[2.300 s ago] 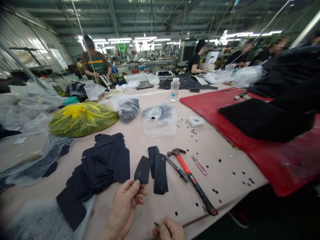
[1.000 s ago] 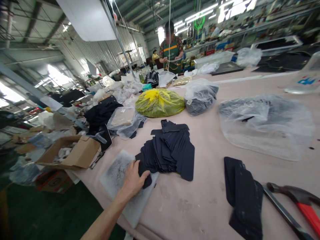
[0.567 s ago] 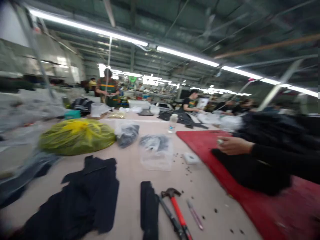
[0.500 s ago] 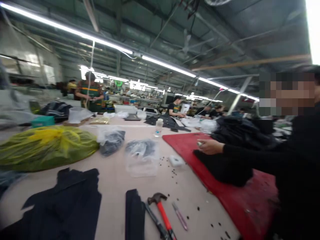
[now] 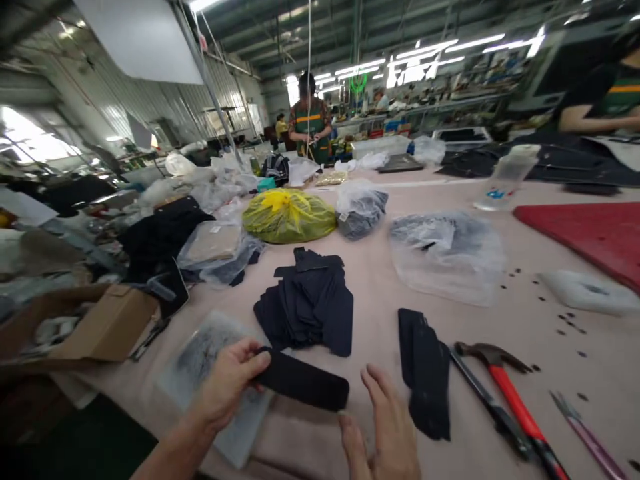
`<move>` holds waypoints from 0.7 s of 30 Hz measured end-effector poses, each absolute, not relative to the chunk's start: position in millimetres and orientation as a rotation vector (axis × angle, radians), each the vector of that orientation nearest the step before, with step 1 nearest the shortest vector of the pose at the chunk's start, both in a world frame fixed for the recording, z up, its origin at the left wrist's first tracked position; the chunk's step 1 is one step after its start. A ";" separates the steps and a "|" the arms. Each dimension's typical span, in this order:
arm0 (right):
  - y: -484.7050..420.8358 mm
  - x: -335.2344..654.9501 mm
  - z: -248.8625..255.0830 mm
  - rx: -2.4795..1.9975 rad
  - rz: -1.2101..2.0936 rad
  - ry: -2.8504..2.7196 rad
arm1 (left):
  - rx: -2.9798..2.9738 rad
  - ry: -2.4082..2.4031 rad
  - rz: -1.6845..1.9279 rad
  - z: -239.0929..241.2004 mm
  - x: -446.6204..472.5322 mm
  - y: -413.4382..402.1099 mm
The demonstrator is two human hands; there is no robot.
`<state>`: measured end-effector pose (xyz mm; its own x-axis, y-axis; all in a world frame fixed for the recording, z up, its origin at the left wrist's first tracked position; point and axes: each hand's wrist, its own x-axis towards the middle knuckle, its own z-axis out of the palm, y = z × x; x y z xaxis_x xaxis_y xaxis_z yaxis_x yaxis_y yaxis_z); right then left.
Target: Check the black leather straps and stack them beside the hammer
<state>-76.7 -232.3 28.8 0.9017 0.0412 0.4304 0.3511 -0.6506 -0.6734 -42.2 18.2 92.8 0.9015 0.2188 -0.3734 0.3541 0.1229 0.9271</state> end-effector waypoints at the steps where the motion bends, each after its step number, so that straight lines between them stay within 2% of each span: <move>1: -229.7 -70.2 34.5 -2.269 -0.576 -0.374 | 1.414 0.471 -0.139 85.6 -46.5 0.9; 3: -226.6 -61.1 45.9 -2.292 -0.576 -0.548 | 1.326 0.433 -0.213 74.6 -55.9 -28.6; 10: -230.5 -61.0 49.8 -2.204 0.035 -0.376 | 1.124 0.314 -0.519 69.1 -75.1 -56.7; 21: -256.6 -62.0 47.9 -2.078 0.137 -0.441 | 1.303 0.152 -0.947 67.6 -73.9 -54.1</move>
<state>-62.0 -256.6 47.9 0.9279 0.3641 0.0798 0.2548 -0.4634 -0.8487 -73.9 -54.1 67.6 0.6318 -0.5053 -0.5878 0.6641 -0.0381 0.7466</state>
